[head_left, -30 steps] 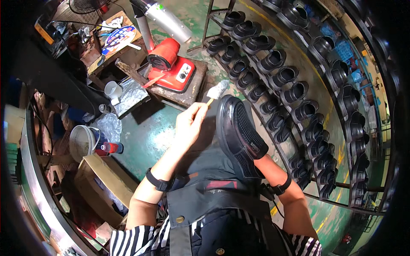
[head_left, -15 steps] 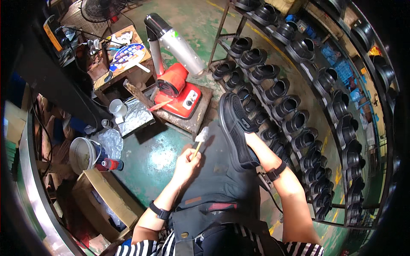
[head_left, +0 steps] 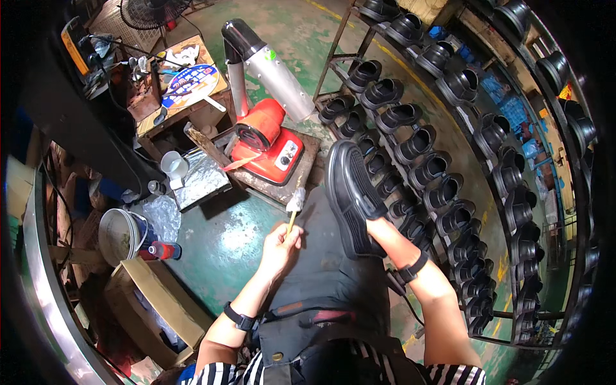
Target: Apply adhesive or primer to the soles and edges of black shoes using a handheld brush.
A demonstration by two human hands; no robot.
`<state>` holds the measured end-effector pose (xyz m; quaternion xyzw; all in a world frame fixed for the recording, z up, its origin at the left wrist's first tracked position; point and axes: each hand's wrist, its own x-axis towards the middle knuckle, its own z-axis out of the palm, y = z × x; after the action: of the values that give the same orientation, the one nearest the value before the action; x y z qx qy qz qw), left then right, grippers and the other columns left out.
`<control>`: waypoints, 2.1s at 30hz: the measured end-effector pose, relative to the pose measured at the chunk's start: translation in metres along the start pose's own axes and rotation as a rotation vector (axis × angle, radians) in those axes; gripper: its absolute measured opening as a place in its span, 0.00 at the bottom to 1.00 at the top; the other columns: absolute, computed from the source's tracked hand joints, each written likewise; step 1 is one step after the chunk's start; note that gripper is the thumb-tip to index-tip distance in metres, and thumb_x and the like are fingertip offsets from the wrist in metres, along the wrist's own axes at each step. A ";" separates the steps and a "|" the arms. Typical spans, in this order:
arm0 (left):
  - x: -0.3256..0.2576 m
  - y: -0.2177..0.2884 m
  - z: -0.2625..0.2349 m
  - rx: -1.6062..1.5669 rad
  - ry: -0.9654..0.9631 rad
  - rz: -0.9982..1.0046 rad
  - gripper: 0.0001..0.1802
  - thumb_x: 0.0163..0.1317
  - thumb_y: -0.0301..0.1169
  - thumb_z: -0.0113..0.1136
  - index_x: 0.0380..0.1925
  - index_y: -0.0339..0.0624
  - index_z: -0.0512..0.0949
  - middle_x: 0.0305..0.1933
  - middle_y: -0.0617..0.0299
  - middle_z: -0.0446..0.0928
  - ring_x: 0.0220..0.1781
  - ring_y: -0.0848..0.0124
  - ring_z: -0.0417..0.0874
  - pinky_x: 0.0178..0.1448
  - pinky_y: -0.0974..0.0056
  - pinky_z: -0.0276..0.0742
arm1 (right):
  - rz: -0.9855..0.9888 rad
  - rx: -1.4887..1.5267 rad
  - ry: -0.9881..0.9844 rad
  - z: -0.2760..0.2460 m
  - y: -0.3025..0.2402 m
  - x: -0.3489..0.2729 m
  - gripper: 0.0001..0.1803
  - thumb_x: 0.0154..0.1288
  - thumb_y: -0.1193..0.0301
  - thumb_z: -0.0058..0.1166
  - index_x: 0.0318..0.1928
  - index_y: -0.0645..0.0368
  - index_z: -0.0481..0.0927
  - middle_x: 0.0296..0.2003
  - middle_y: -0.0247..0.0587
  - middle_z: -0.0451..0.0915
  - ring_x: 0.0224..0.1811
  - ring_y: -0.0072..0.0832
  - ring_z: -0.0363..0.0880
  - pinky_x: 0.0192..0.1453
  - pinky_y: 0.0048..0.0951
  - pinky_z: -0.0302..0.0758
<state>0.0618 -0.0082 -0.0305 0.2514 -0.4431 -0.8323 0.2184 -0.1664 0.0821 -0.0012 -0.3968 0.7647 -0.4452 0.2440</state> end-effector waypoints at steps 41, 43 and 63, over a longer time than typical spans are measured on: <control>-0.018 0.055 0.143 0.176 -0.220 -0.013 0.23 0.60 0.25 0.62 0.56 0.39 0.72 0.49 0.67 0.71 0.42 0.81 0.69 0.46 0.75 0.66 | -0.168 -0.143 -0.049 -0.024 -0.006 -0.151 0.24 0.76 0.60 0.40 0.64 0.61 0.68 0.54 0.48 0.75 0.56 0.38 0.76 0.60 0.35 0.75; -0.017 0.048 0.143 0.178 -0.206 0.072 0.22 0.61 0.30 0.60 0.56 0.43 0.72 0.34 0.72 0.67 0.29 0.85 0.62 0.32 0.76 0.54 | -0.147 -0.129 -0.066 -0.024 -0.007 -0.157 0.24 0.76 0.60 0.40 0.64 0.60 0.68 0.54 0.49 0.75 0.55 0.38 0.76 0.59 0.36 0.76; -0.034 -0.026 0.133 -0.178 -0.353 -0.444 0.28 0.72 0.36 0.54 0.69 0.43 0.63 0.60 0.60 0.75 0.57 0.72 0.79 0.56 0.65 0.78 | 0.444 1.581 0.247 -0.033 0.026 -0.108 0.32 0.74 0.47 0.31 0.60 0.60 0.73 0.51 0.50 0.79 0.48 0.43 0.81 0.54 0.44 0.81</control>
<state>0.0038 0.1085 0.0192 0.1733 -0.3334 -0.9263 -0.0284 -0.1399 0.1949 -0.0059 0.1038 0.3081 -0.8332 0.4473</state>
